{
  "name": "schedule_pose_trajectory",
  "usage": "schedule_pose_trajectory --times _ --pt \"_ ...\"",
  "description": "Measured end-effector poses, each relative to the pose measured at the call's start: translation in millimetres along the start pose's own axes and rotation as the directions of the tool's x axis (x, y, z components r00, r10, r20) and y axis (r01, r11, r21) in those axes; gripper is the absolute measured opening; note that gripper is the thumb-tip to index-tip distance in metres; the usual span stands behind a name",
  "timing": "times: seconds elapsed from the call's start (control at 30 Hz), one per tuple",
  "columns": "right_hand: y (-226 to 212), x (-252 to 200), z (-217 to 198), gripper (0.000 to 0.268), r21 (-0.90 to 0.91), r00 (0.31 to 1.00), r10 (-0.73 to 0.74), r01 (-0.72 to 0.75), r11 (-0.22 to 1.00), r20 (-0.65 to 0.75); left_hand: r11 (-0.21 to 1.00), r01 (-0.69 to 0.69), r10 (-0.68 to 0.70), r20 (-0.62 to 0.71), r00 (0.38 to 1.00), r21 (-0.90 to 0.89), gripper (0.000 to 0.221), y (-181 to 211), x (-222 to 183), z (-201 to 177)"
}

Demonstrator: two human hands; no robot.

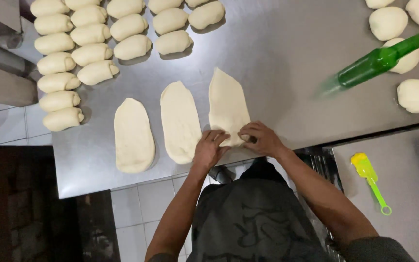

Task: Rolling pieces of bread dough with a glass bottle and placing the shaped loaves into metal pans.

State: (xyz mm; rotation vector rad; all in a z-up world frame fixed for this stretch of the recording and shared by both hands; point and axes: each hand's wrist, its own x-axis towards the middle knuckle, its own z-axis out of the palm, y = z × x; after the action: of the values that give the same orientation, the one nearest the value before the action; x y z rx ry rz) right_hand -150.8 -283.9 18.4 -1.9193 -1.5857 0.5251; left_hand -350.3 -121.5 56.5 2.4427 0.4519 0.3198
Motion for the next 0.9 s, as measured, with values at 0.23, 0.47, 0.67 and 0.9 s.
schedule_pose_trajectory --times 0.23,0.47,0.67,0.9 --pt "-11 -15 40 0.026 -0.038 0.942 0.160 -0.179 0.983 -0.294 0.973 0.208 -0.221 -0.143 0.965 -0.102 0.028 -9 -20 56" --pt "-31 -8 47 0.060 -0.369 0.981 0.022 -0.092 0.925 -0.191 0.998 -0.002 0.005 -0.044 0.999 0.069 0.070 4 -3 47" --pt "0 57 44 0.047 -0.163 0.933 0.128 -0.192 0.968 -0.336 0.982 0.163 -0.144 -0.180 0.973 0.096 0.059 -9 67 52" --pt "23 129 5 0.040 0.324 0.830 0.420 -0.310 0.894 -0.366 0.962 0.181 -0.254 -0.421 0.871 -0.205 0.034 -51 139 43"
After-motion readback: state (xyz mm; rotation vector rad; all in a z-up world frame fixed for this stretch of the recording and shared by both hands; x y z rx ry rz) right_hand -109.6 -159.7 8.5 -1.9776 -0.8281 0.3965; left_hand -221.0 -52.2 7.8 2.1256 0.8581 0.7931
